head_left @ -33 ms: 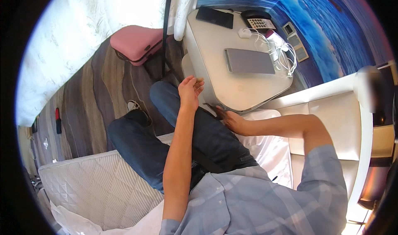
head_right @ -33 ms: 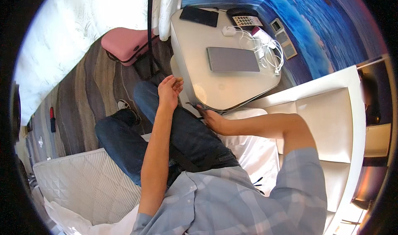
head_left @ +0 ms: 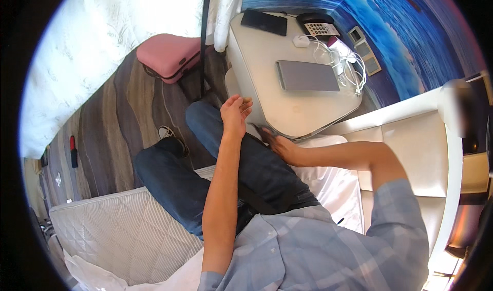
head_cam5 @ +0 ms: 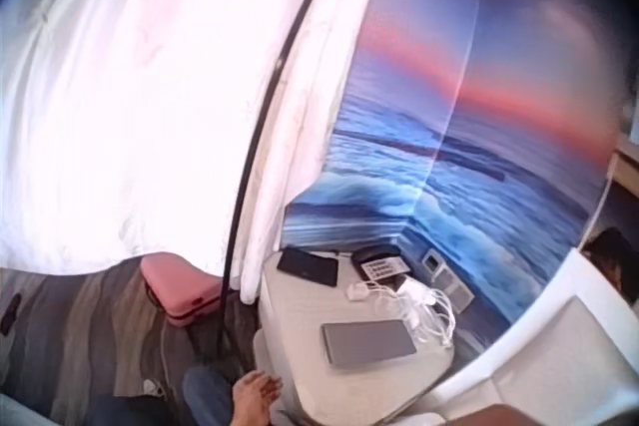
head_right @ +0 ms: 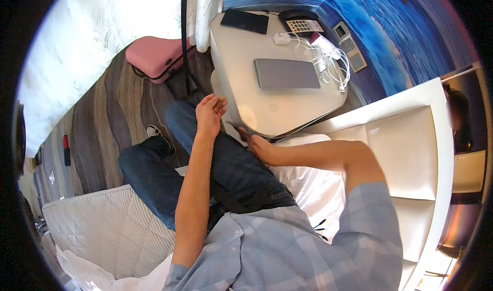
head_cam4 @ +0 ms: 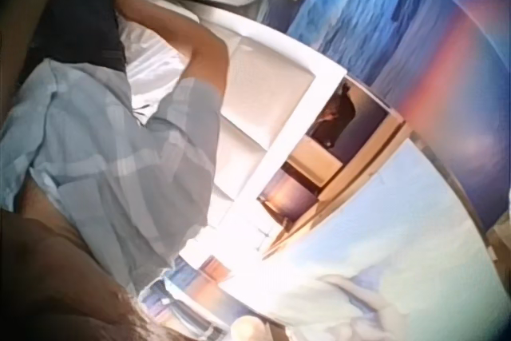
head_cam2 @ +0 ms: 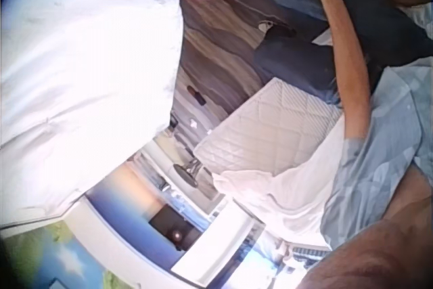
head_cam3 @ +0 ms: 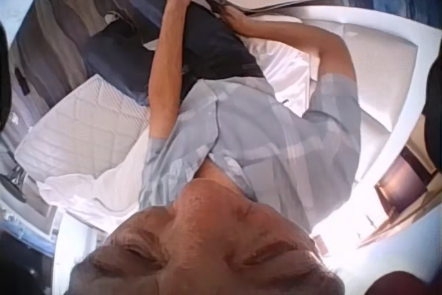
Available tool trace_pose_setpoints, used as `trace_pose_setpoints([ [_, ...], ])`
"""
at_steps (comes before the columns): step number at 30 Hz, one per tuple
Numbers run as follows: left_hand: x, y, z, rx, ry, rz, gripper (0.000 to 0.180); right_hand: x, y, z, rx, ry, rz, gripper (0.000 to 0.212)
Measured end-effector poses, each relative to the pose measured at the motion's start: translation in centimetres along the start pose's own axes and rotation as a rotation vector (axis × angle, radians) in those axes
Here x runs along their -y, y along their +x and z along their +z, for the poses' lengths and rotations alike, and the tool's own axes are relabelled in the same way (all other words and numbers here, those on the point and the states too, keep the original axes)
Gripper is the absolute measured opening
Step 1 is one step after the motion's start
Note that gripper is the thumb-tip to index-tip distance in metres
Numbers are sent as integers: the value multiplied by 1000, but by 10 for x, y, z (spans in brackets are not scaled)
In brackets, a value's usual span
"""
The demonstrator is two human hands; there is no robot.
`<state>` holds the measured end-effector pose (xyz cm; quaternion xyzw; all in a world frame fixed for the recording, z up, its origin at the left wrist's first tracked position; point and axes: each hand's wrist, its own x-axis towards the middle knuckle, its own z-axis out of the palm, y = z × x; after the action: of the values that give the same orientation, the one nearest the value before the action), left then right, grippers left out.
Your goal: The person cleans a remote control and a laptop with a cloth while sitting on a bed. They then open a drawer, wipe its interior, and proceed to adjust a white fitted sheet on the mattress.
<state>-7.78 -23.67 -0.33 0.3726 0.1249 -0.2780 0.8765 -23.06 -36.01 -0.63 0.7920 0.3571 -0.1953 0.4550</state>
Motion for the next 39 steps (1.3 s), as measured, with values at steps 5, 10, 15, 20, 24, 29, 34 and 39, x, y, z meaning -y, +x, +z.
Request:
trace_pose_setpoints([
  [5, 2, 3, -17, 45, 143, 77, 17, -8, 50, -9, -159, 88, 234, 45],
  [10, -8, -4, -14, -6, 127, 93, 13, 41, -14, 27, -289, 396, 209, 40],
  [15, 1, -1, -9, 31, 136, 97, 13, 43, -79, 12, -495, 945, 540, 37],
  [20, 6, -2, -2, 29, 187, 86, 14, 56, -108, -7, -1090, 2409, 1569, 28],
  [24, 5, -6, 7, -51, 220, 100, 16, 62, -94, -12, -1689, 2908, 1950, 21],
  [29, 37, -70, 64, 39, 322, 298, 20, 46, -34, 9, -1568, 3494, 2027, 30],
  [34, 70, -94, 83, 301, 537, 465, 20, 16, -22, 2, -1836, 3324, 2153, 36],
  [39, 109, -94, 99, 432, 871, 488, 18, 8, -51, 79, -2220, 2872, 2129, 40],
])
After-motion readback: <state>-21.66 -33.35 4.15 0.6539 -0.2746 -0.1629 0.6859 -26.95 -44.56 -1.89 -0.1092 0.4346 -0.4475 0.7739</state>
